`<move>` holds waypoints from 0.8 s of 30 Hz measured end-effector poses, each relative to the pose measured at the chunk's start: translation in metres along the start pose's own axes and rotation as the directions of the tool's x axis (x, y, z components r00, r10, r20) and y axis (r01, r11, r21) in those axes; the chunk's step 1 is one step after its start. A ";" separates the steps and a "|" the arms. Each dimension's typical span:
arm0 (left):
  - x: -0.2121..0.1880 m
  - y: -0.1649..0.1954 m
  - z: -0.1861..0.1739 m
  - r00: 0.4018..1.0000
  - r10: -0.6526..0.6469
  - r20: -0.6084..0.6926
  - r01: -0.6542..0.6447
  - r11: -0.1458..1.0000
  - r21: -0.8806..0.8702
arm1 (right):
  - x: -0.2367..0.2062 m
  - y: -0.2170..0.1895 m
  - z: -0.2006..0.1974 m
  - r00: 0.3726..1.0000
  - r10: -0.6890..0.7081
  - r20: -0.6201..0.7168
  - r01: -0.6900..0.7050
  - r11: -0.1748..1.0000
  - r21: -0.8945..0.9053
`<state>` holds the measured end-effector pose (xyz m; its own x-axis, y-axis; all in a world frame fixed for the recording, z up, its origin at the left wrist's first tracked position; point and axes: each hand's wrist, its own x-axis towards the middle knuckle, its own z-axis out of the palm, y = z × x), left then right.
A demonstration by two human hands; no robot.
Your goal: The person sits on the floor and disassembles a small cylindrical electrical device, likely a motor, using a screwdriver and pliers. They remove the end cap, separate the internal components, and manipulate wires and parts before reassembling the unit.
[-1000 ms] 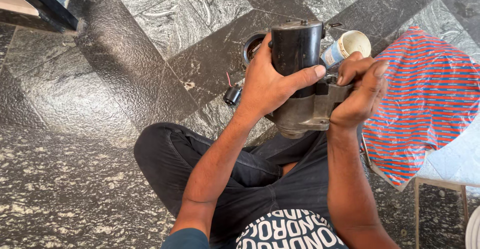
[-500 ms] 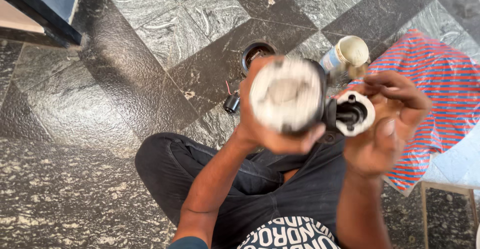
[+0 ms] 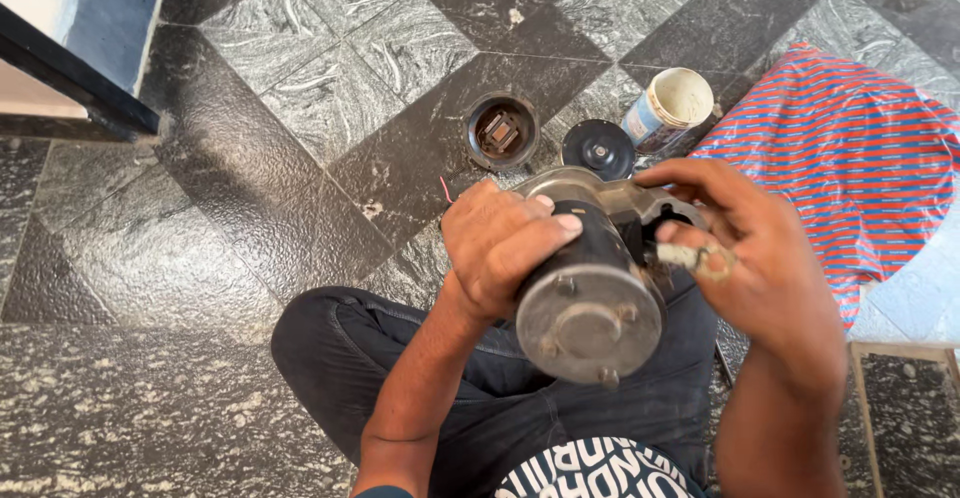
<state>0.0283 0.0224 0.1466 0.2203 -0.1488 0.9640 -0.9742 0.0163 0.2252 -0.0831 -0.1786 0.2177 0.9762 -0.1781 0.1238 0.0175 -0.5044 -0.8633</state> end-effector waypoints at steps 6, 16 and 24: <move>-0.004 -0.013 0.008 1.000 -0.019 -0.024 0.018 0.999 -0.037 | 0.033 0.007 -0.004 0.988 0.046 0.148 -0.043 0.999 -0.026; -0.024 -0.031 0.013 0.989 -0.097 -0.113 0.094 0.995 -0.035 | 0.041 -0.001 0.007 0.983 0.091 0.158 -0.103 0.992 0.071; -0.021 -0.028 0.008 0.995 -0.028 -0.095 0.035 0.997 0.070 | 0.052 -0.006 0.005 0.975 -0.005 0.221 0.028 0.994 -0.104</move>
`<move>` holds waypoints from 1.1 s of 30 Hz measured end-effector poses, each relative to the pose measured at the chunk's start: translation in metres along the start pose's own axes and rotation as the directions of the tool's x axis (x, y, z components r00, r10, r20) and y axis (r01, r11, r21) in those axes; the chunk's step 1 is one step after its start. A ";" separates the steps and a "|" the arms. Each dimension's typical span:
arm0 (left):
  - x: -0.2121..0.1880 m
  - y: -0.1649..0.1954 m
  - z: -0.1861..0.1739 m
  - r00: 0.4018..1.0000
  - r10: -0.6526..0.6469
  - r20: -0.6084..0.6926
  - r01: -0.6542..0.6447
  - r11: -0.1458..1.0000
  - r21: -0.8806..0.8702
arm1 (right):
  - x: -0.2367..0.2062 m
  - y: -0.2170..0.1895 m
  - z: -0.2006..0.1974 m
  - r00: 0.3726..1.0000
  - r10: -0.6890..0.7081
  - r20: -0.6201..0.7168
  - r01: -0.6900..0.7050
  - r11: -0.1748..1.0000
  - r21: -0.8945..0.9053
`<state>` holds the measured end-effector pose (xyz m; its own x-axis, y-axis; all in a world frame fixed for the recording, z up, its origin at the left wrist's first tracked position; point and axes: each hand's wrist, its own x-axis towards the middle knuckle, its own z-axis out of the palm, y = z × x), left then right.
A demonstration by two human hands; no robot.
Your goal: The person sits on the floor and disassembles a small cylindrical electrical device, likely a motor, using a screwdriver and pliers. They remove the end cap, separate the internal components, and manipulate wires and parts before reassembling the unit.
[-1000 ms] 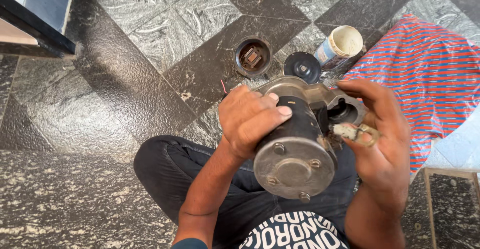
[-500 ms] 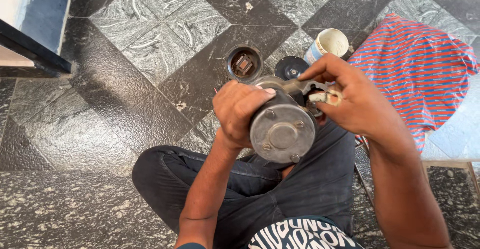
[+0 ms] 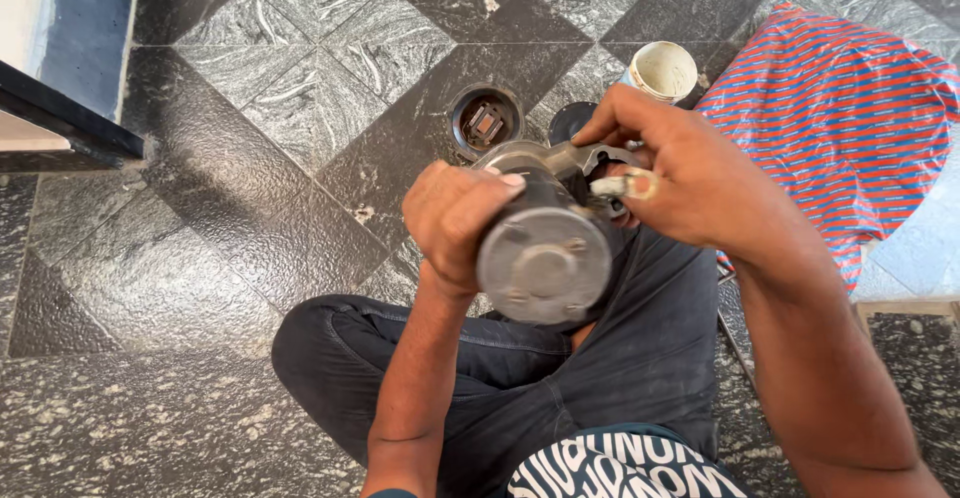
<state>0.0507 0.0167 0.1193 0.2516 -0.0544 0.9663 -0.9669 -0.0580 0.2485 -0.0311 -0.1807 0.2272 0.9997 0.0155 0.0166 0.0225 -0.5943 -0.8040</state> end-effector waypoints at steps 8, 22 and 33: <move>0.004 -0.007 0.004 1.000 -0.024 -0.014 0.023 0.999 -0.045 | 0.001 -0.020 0.003 0.968 0.248 -0.042 -0.251 0.964 -0.089; -0.022 -0.008 -0.008 0.956 -0.198 0.215 0.192 0.980 0.049 | -0.013 0.110 0.039 0.983 0.170 0.065 -0.171 0.737 0.654; -0.112 0.040 -0.029 0.521 -0.852 0.047 0.813 0.512 0.278 | 0.029 0.306 0.180 0.917 0.386 -0.098 -0.309 0.844 0.438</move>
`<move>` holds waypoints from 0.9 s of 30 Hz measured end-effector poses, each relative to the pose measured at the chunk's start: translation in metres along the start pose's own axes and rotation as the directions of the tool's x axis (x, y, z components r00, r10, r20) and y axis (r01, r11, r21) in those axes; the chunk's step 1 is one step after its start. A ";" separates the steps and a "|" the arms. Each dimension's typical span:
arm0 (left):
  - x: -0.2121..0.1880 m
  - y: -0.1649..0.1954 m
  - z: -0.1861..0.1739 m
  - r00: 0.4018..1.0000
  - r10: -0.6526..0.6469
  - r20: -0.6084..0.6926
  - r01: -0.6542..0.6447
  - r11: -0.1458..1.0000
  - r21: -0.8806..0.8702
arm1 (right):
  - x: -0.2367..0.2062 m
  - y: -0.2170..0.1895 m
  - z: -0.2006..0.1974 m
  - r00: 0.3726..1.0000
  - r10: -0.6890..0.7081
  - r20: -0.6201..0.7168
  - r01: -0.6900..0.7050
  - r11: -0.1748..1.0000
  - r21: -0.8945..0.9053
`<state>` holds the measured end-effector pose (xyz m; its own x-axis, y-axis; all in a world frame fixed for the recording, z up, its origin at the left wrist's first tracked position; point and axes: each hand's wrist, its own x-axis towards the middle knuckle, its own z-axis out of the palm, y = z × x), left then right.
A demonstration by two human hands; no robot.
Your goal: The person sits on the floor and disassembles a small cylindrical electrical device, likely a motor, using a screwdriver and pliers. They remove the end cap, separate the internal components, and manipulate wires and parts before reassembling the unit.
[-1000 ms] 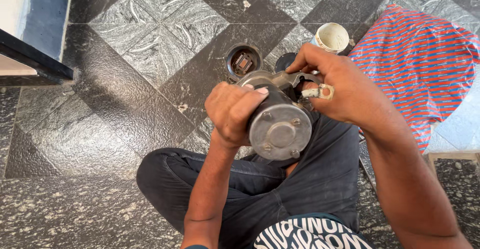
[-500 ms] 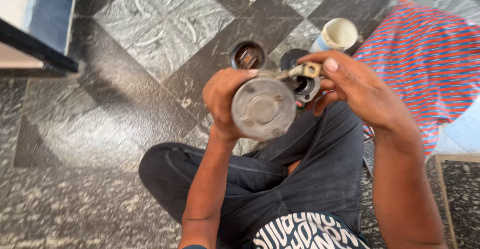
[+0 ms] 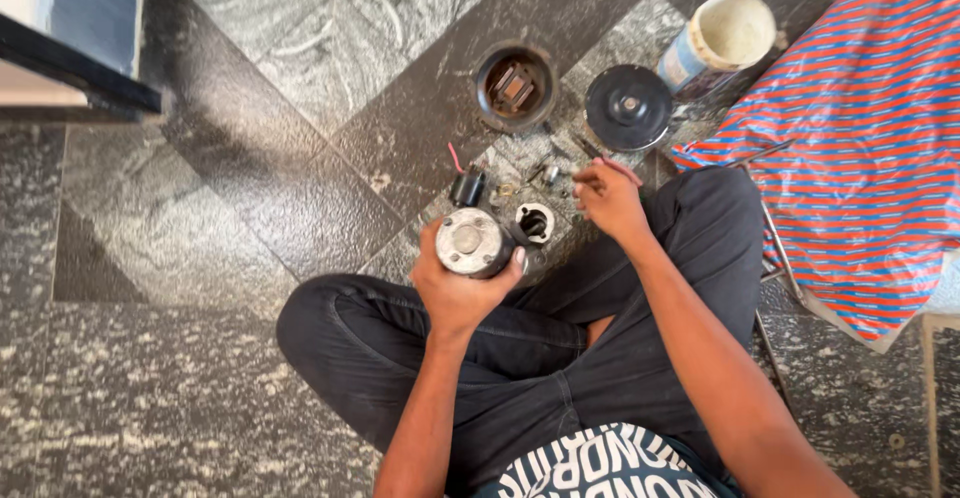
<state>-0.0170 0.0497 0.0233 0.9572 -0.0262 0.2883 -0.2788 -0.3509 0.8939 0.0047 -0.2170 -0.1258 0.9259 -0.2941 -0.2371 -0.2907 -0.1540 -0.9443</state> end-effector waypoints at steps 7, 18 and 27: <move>-0.005 -0.015 0.024 0.998 0.034 0.055 -0.037 0.997 0.060 | 0.021 -0.011 0.034 0.974 -0.222 -0.052 0.186 0.908 -0.376; -0.007 -0.038 0.042 0.986 -0.090 0.139 0.070 0.987 0.143 | 0.025 -0.022 0.043 0.966 -0.252 -0.052 0.193 0.845 -0.499; -0.004 -0.042 0.045 0.979 -0.128 0.161 0.096 0.976 0.195 | 0.022 -0.025 0.027 0.990 -0.110 -0.090 0.082 0.960 -0.269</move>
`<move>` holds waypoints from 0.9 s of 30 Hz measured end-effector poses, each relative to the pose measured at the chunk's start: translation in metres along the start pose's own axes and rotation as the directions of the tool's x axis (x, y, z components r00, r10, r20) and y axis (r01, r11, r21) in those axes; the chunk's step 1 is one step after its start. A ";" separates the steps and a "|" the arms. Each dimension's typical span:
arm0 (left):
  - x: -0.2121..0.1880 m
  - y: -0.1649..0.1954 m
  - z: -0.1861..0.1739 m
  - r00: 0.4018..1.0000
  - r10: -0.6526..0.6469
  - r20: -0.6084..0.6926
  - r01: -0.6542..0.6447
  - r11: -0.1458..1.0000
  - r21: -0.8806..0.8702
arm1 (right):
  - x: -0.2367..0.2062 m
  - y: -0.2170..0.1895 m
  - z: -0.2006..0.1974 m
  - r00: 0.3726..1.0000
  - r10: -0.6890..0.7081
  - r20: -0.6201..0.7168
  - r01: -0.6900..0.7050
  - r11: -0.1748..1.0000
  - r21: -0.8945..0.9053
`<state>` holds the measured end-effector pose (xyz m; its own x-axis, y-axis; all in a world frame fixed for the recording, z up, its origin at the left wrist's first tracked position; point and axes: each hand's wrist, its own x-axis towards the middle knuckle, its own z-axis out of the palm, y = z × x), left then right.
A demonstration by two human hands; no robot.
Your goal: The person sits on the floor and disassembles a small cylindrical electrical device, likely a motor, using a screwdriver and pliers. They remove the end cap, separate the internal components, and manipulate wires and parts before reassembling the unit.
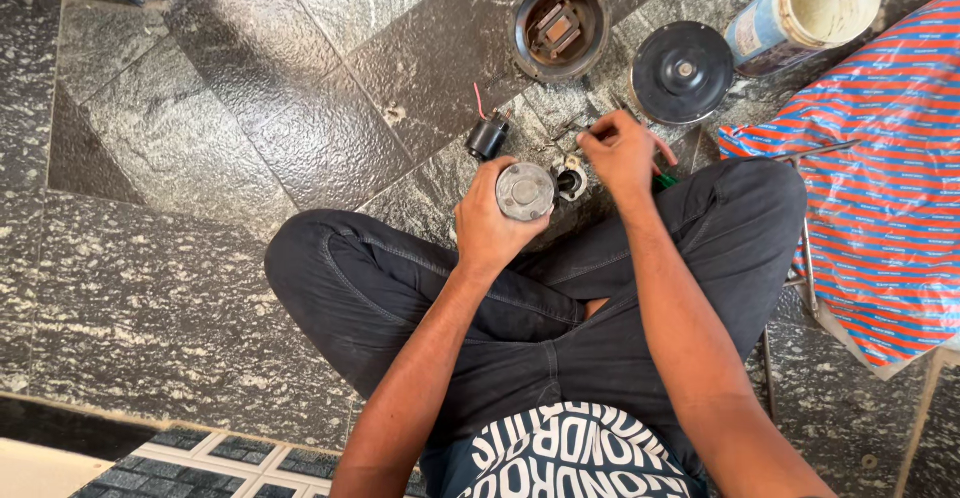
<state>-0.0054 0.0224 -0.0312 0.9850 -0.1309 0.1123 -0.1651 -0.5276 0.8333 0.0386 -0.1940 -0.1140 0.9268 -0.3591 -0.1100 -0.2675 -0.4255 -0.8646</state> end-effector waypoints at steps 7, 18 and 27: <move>0.001 0.001 0.011 0.998 0.042 0.041 -0.043 0.999 0.018 | -0.036 -0.011 -0.036 0.999 -0.029 -0.017 0.032 0.943 0.331; 0.006 -0.002 0.010 0.989 -0.067 -0.134 0.059 0.996 -0.064 | -0.076 -0.016 -0.051 0.980 -0.193 -0.057 0.198 0.874 0.444; 0.003 0.012 -0.007 0.966 0.125 -0.225 -0.156 0.980 -0.124 | -0.088 -0.024 -0.066 0.979 -0.166 -0.116 0.202 0.850 0.487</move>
<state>-0.0038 0.0209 -0.0170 0.9423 -0.0038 0.3347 -0.3093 -0.3921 0.8664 -0.0543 -0.2070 -0.0508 0.9213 -0.3778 0.0926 0.0881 -0.0290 -0.9957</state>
